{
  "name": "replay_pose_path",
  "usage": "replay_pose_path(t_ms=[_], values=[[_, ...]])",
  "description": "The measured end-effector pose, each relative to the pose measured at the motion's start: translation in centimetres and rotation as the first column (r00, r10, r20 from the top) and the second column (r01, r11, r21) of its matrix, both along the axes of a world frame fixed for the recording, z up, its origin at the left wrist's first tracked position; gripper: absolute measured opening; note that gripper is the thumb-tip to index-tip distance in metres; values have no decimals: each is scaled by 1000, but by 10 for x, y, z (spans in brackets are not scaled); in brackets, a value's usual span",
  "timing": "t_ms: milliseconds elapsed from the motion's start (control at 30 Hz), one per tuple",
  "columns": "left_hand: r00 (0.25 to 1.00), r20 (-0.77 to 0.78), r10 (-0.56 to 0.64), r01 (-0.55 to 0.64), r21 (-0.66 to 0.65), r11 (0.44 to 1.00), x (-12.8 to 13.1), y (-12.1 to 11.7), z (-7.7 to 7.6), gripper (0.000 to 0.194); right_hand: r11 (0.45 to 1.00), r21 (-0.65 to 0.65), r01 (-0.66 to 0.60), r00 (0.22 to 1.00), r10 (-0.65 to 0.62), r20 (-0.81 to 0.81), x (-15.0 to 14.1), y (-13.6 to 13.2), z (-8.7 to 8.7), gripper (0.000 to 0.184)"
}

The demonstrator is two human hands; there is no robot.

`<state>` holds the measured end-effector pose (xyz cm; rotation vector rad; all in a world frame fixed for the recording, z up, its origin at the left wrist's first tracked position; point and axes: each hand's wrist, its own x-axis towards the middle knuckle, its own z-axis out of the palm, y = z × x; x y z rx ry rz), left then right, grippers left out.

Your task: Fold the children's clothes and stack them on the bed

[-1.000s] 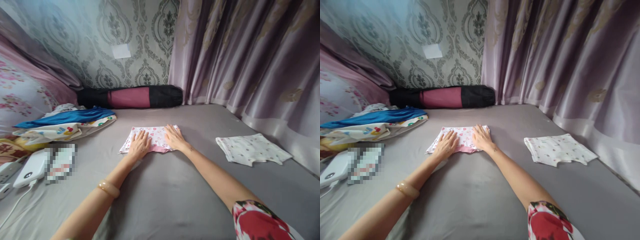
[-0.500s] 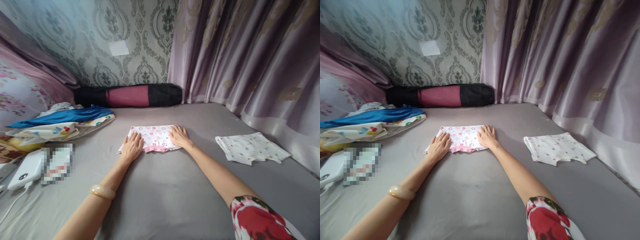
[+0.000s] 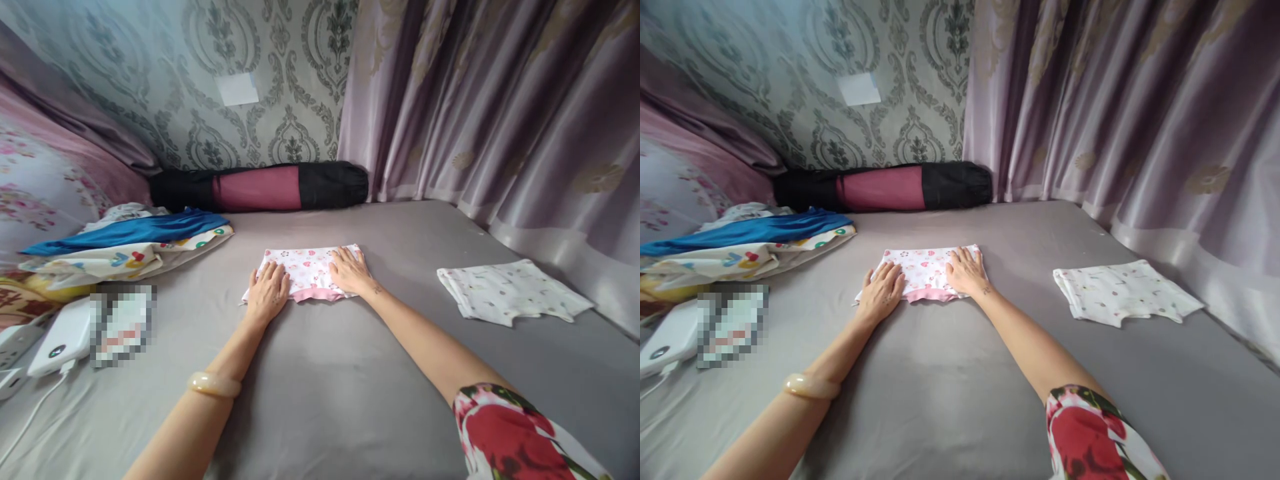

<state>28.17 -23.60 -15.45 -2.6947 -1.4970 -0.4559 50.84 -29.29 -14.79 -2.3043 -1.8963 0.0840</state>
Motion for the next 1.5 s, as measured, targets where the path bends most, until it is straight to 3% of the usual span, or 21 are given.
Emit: replay_pose_path(t_ms=[333, 700, 967, 1133, 1267, 1500], values=[[999, 34, -1, 0, 18, 1000, -1, 1, -2, 45, 999, -34, -21, 999, 20, -44, -16, 8, 10, 56], [993, 116, -33, 26, 58, 998, -2, 4, -7, 39, 999, -26, -40, 997, 38, -60, -28, 14, -1, 58], [989, 139, -42, 32, 75, 997, -2, 4, -7, 36, 999, -15, -44, 995, 43, -90, -46, 19, 15, 54], [987, 154, -37, 27, 68, 997, -2, 3, -5, 34, 998, 57, -41, 995, 46, -84, -62, 24, 6, 55], [984, 174, -26, 17, 54, 998, -2, 3, -5, 33, 999, 41, -34, 996, 38, -83, -63, 26, -2, 55], [982, 189, -15, 8, 42, 999, -2, 3, -5, 31, 999, -14, -36, 995, 35, -92, -64, 31, 6, 56]])
